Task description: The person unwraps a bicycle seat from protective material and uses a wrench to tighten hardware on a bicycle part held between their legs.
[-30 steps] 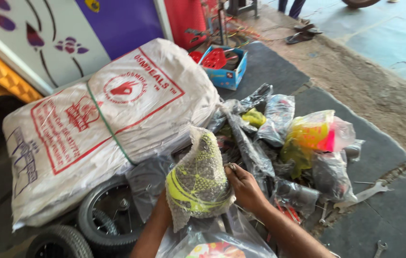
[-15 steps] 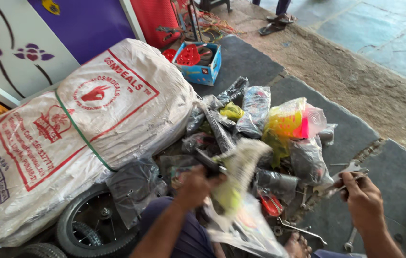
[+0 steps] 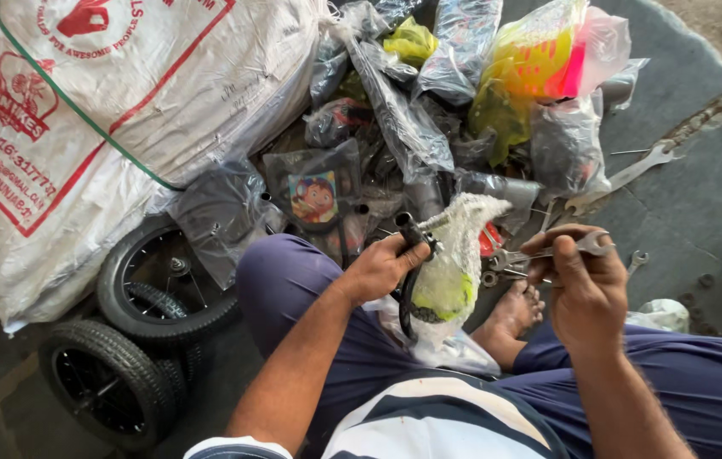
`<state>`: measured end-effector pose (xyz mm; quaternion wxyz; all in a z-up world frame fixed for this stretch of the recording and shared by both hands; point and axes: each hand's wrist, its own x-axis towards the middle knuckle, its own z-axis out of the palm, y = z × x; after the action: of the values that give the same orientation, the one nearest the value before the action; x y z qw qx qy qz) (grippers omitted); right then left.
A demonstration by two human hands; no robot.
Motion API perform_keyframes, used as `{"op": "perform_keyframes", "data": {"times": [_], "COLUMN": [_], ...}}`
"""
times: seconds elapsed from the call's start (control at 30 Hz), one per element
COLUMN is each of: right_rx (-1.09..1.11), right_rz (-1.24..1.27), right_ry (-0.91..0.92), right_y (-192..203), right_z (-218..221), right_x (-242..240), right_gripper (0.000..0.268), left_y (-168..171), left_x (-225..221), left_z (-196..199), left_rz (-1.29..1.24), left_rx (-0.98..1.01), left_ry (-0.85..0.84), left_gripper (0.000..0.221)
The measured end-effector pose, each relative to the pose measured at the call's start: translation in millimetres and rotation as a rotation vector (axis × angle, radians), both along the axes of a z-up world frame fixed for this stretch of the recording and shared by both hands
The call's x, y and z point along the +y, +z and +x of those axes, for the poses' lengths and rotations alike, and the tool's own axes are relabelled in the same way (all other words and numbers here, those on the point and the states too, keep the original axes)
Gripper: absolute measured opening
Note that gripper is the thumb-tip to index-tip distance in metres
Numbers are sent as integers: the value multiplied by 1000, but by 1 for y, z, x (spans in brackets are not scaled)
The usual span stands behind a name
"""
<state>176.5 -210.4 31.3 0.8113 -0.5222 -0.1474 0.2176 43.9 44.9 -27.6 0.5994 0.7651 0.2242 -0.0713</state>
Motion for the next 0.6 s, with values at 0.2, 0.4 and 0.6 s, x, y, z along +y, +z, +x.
{"op": "perform_keyframes", "data": {"times": [0.2,0.4,0.6], "right_rx": [-42,-61,-122], "right_rz": [-77,-82,-141], "right_ry": [59,92,82], "right_y": [-15,-25,-36], "right_z": [-14,-21,-22], "right_x": [28,36,28], "right_gripper": [16,16,19], "left_y": [-9,-7,39], "left_x": [20,19,-3], "left_z": [-6,-11,-27], "left_rz": [-49,15,261], "left_rx": [43,21,-42], "left_ry": [113,133,120], "left_gripper": [72,72,55]}}
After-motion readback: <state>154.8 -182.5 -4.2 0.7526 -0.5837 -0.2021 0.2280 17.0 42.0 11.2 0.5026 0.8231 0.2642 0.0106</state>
